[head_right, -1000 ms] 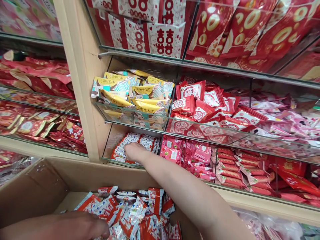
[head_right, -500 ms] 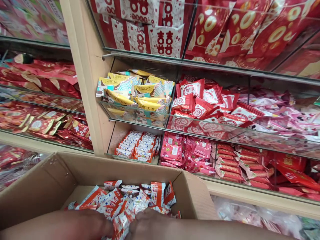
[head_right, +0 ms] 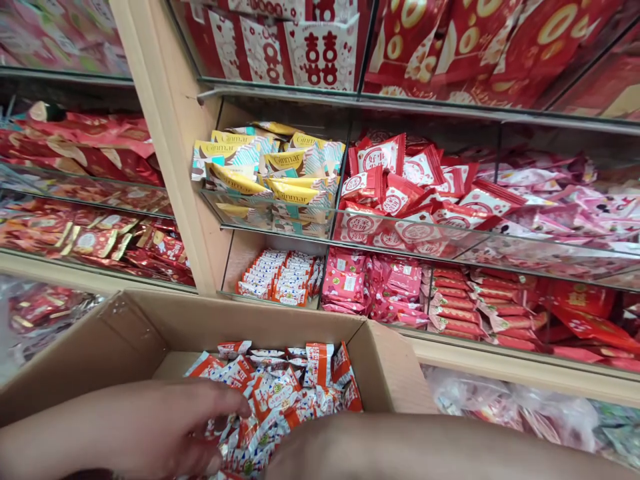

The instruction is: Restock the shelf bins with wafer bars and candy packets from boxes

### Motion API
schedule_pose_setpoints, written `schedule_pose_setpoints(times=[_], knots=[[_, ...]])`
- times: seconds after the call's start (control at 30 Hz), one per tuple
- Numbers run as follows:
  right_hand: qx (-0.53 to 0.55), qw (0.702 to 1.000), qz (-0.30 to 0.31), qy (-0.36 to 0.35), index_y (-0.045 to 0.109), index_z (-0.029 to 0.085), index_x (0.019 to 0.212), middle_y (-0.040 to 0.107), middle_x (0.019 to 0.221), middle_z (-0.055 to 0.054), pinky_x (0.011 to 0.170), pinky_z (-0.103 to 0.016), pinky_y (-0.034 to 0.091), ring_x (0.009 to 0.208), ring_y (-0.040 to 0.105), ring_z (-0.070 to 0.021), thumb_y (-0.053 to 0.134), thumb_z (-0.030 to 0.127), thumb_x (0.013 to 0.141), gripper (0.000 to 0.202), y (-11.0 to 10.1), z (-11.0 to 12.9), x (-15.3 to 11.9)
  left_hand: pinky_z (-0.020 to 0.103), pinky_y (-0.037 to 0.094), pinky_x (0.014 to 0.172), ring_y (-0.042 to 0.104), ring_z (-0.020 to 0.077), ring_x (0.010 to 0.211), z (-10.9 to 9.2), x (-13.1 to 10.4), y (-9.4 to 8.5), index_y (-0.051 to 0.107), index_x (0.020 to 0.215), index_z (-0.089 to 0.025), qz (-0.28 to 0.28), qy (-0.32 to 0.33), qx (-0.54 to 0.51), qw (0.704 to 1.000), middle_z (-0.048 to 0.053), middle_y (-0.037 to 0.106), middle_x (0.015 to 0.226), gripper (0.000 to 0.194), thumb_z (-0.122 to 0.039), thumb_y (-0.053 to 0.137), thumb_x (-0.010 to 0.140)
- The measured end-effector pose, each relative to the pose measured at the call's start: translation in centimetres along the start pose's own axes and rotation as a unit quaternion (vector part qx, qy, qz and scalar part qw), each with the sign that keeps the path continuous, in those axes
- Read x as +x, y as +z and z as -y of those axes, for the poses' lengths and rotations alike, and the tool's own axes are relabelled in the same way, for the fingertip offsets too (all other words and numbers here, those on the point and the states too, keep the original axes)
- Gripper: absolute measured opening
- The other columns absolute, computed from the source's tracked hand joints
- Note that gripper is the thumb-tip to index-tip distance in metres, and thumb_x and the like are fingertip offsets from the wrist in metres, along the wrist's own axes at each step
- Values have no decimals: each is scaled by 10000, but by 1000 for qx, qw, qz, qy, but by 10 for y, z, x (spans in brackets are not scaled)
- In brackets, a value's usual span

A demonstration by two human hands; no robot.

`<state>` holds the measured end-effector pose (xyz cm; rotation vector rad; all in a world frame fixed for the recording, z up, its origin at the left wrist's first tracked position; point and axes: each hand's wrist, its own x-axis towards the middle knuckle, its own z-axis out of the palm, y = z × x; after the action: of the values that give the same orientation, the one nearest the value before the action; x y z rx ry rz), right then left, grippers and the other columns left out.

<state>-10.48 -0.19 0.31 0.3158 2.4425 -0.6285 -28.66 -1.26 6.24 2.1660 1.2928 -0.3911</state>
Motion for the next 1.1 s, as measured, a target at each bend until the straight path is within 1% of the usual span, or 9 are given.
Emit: schedule_pose_setpoints(times=[0.1,0.17,0.23,0.33,0.5,0.63,0.8,0.93,1.1], knots=[[116,980,-158,34,574,243,921,602,830,29,536,-195,386,711,557,-133,677,172,640,308,-17,-5,-25,335,422,868,534,265,1055,6,4,-7,381,1298,-277,-16,42,-100,994,69,557,1221,685,-417,623,673],[218,931,-288,49,561,240,964,582,885,25,579,-189,391,739,536,-123,687,250,664,326,-29,-12,-39,317,413,884,517,246,1068,7,10,-10,271,1343,-253,-23,93,-188,978,66,551,1215,843,-392,689,623],[304,864,-402,23,548,210,948,564,896,18,621,-189,404,748,520,-111,691,263,670,317,-39,-20,-46,311,439,846,543,224,1006,6,16,-10,283,1307,-209,-33,139,-294,945,63,584,1113,797,-344,694,638],[365,776,-514,-26,532,186,945,556,910,0,694,-215,422,793,516,-115,696,250,670,327,-46,-31,-43,305,490,738,591,191,869,2,22,-8,393,1154,-161,-65,126,-460,877,58,582,986,516,-354,617,732],[392,707,-588,-21,544,178,993,578,955,-33,719,-266,434,823,534,-131,630,307,736,300,-45,-35,-31,255,498,632,635,155,725,0,26,-6,457,1049,-167,-161,44,-562,810,38,628,864,420,-351,648,724],[382,679,-624,59,588,158,877,597,779,-18,596,-250,427,656,528,-120,627,386,722,279,-39,-39,-31,255,515,677,649,155,756,1,28,-7,513,1008,-146,-187,59,-632,750,74,677,889,300,-251,634,755],[413,561,-717,37,567,166,832,577,709,-7,521,-224,416,572,512,-104,628,442,718,305,-34,-46,-35,354,513,815,663,225,837,0,27,-14,580,954,-80,-208,57,-725,654,158,675,991,185,-78,549,771],[445,518,-731,-3,564,174,827,571,706,-4,527,-210,414,586,510,-98,650,428,706,294,-35,-43,-32,353,514,828,665,242,845,2,25,-18,609,925,-44,-187,59,-731,654,181,683,965,175,-83,534,773],[445,535,-718,0,563,172,847,573,726,-9,528,-211,419,589,507,-94,659,405,694,295,-37,-36,-27,340,494,865,650,217,907,-1,22,-12,527,1065,-107,-152,58,-711,684,125,683,998,301,-60,536,768]])
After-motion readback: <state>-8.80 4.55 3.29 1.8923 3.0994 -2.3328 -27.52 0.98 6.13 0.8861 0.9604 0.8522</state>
